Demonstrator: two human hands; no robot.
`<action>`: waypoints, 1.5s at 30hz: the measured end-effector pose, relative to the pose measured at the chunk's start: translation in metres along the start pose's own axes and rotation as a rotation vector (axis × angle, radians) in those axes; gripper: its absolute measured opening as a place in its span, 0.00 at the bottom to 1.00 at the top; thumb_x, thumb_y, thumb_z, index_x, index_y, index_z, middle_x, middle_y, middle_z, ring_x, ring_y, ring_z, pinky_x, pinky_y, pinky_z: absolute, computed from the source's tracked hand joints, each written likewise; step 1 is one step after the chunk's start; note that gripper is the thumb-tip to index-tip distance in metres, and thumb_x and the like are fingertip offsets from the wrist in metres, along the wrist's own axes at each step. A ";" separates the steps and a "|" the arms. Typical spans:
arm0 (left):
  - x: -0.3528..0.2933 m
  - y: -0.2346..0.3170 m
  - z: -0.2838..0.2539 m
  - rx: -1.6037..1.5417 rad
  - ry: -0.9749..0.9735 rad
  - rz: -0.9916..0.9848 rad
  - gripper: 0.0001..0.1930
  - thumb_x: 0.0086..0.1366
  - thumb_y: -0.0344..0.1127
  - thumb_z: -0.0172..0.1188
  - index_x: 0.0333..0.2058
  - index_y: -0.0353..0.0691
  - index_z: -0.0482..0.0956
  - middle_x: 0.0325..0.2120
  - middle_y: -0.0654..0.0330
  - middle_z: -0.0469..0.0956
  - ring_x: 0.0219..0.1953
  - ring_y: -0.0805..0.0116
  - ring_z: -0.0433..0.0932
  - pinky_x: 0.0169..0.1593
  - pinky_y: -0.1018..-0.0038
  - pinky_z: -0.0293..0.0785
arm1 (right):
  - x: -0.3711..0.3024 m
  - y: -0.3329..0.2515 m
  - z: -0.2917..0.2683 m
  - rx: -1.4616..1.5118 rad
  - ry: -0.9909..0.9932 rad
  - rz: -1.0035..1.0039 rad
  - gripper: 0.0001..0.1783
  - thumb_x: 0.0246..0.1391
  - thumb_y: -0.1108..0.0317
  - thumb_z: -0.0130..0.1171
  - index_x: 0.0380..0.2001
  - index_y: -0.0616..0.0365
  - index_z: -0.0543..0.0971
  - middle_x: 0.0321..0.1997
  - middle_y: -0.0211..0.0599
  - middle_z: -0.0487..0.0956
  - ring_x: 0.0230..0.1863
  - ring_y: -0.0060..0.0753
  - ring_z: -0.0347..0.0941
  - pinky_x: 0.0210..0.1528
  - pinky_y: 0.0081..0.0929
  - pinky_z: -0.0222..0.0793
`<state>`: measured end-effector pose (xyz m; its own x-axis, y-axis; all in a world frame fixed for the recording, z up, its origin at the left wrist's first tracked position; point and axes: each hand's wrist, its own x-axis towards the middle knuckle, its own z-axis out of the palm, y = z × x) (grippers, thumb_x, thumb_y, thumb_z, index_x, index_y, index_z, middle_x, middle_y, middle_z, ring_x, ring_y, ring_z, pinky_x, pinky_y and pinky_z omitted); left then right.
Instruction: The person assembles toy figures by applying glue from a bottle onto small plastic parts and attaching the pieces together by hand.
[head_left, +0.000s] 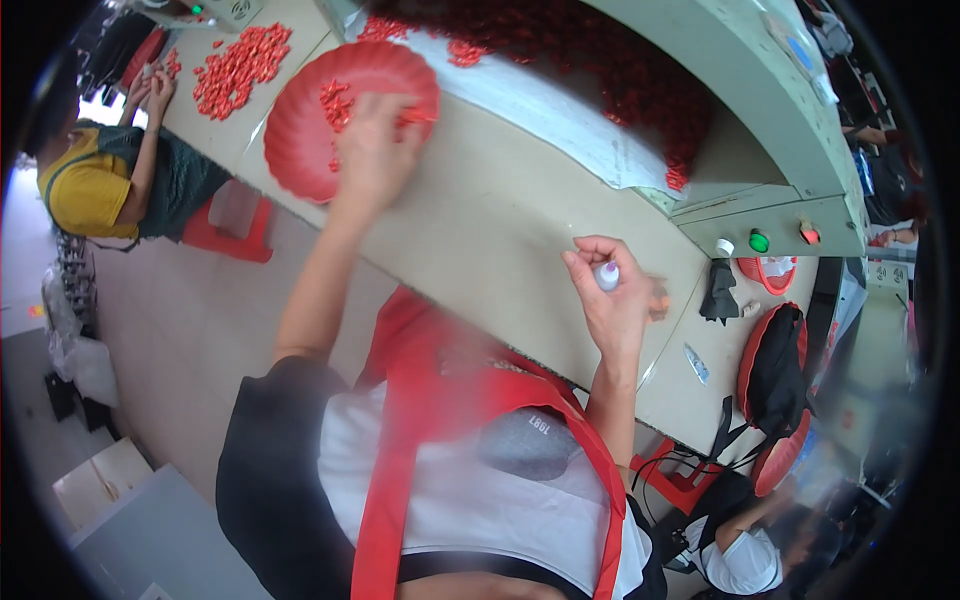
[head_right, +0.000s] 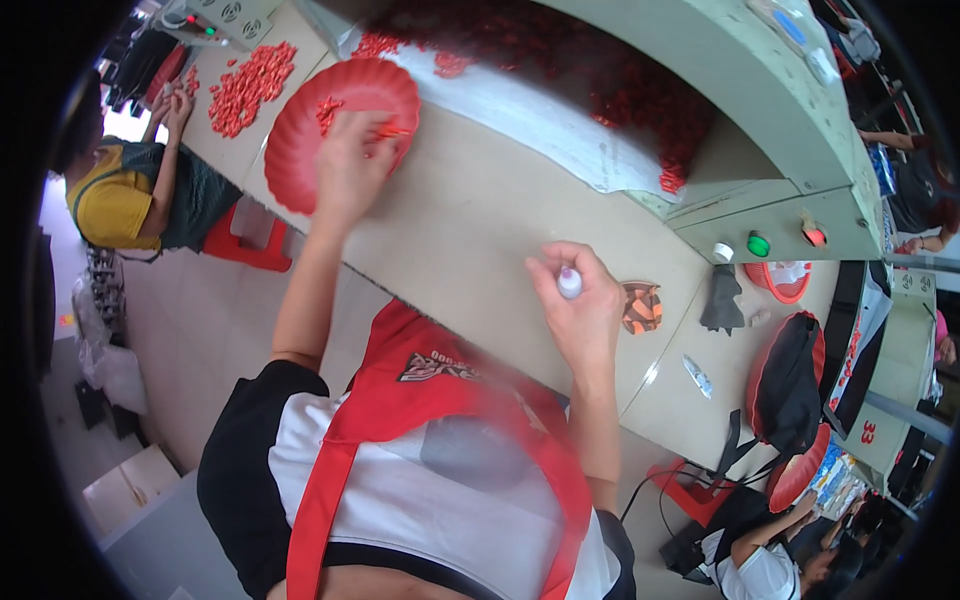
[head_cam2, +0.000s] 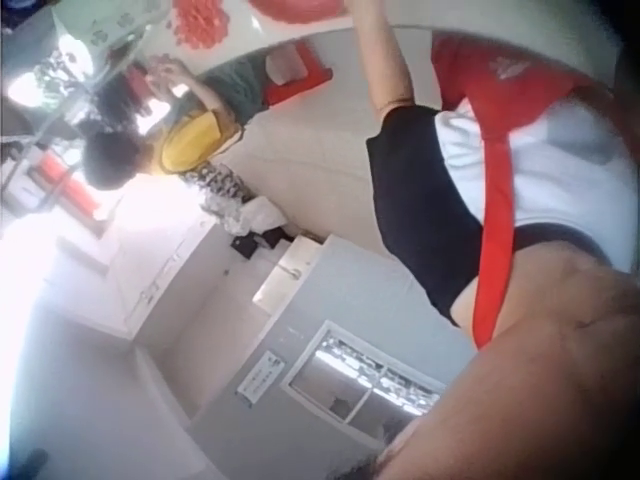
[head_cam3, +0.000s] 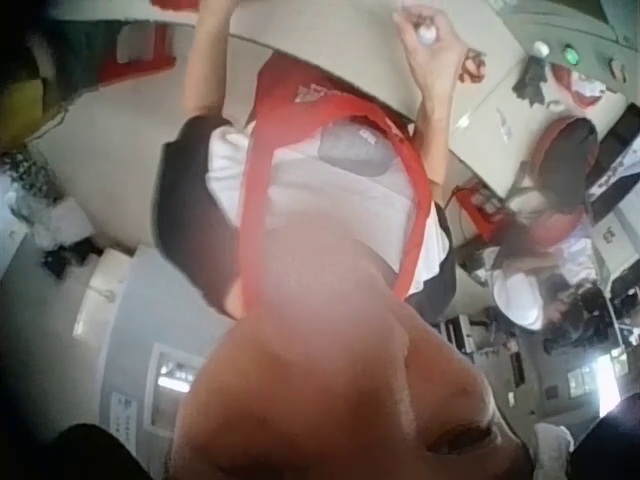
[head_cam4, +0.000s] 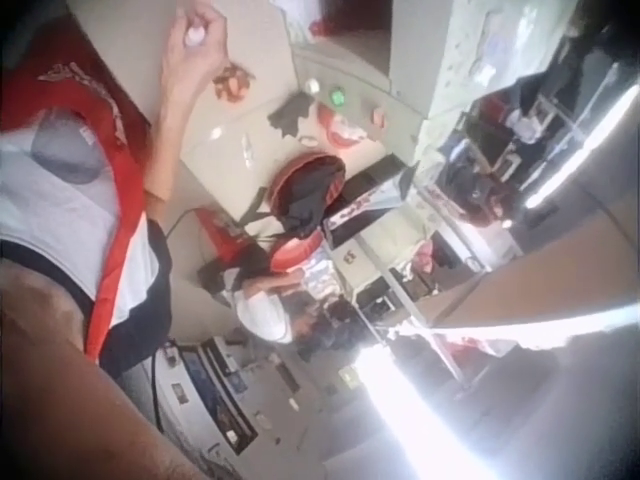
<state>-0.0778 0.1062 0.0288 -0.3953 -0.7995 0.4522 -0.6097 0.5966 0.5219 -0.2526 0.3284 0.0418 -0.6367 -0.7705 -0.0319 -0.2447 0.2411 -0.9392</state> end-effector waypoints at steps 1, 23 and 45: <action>0.007 -0.014 -0.008 0.170 0.015 0.009 0.14 0.50 0.27 0.59 0.38 0.41 0.73 0.35 0.50 0.71 0.34 0.50 0.75 0.37 0.61 0.73 | 0.001 0.004 -0.002 -0.016 -0.011 -0.011 0.10 0.44 0.70 0.64 0.30 0.62 0.77 0.24 0.31 0.77 0.24 0.18 0.70 0.30 0.17 0.67; 0.169 -0.003 0.144 0.801 -0.406 0.556 0.16 0.59 0.42 0.47 0.37 0.39 0.79 0.38 0.50 0.77 0.38 0.50 0.77 0.40 0.59 0.73 | -0.028 0.020 -0.040 -0.340 0.121 -0.147 0.09 0.46 0.65 0.60 0.30 0.57 0.77 0.30 0.36 0.78 0.32 0.39 0.76 0.37 0.30 0.69; -0.179 0.037 -0.047 -0.503 -0.323 -0.546 0.07 0.59 0.32 0.57 0.29 0.33 0.75 0.22 0.61 0.73 0.26 0.72 0.71 0.31 0.75 0.69 | 0.003 0.060 -0.042 0.249 -0.039 0.158 0.09 0.51 0.66 0.59 0.33 0.59 0.79 0.28 0.27 0.77 0.29 0.16 0.70 0.30 0.17 0.67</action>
<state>0.0026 0.2749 0.0014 -0.3570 -0.9218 -0.1513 -0.4223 0.0147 0.9063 -0.3000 0.3649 -0.0003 -0.6228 -0.7582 -0.1930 0.0450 0.2117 -0.9763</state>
